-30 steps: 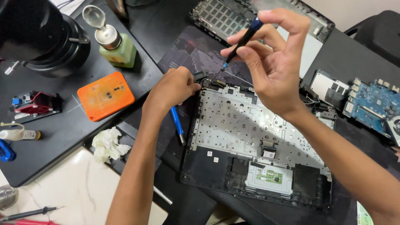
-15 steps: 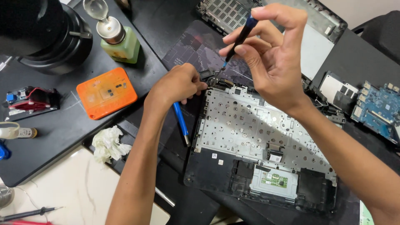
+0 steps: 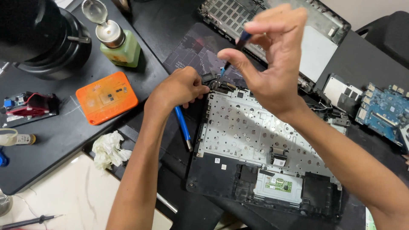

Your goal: The person assembles a laptop by placing the optical drive into the chassis, securing it with screws, and installing the motherboard. They use a screwdriver and a precision tool to manipulate small components and wires.

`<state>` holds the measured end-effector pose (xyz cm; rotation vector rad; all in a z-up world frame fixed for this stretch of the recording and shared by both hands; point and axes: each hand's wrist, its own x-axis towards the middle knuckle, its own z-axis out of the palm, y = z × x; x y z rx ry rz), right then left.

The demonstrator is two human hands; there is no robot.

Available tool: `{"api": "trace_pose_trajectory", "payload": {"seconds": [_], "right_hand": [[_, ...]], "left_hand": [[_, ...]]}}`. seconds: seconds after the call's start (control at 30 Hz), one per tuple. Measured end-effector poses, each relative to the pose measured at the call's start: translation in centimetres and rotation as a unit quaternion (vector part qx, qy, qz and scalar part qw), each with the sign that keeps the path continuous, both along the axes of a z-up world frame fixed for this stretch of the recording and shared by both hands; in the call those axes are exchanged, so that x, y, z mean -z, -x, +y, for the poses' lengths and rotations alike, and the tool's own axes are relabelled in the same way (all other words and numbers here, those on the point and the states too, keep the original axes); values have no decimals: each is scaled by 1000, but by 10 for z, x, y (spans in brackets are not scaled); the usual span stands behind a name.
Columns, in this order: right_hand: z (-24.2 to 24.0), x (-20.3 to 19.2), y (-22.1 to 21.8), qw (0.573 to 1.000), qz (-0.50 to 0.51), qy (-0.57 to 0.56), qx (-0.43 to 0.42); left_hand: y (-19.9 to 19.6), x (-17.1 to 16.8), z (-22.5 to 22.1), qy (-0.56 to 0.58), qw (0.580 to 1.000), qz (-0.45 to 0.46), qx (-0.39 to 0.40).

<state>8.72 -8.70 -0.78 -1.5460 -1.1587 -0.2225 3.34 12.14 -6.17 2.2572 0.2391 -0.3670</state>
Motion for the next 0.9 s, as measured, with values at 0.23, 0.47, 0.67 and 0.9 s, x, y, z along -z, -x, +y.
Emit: {"api": "trace_pose_trajectory", "payload": {"seconds": [0.23, 0.47, 0.67, 0.9], "right_hand": [[9, -21, 9, 1000, 31, 3, 0], [7, -23, 13, 997, 69, -7, -24], [6, -16, 21, 999, 40, 20, 3], [13, -11, 23, 999, 34, 5, -26]], "left_hand": [[-2, 2, 2, -11, 1000, -2, 12], [-4, 4, 2, -4, 1000, 4, 26], [-2, 5, 2, 11, 1000, 2, 17], [-1, -1, 0, -4, 1000, 13, 12]]}}
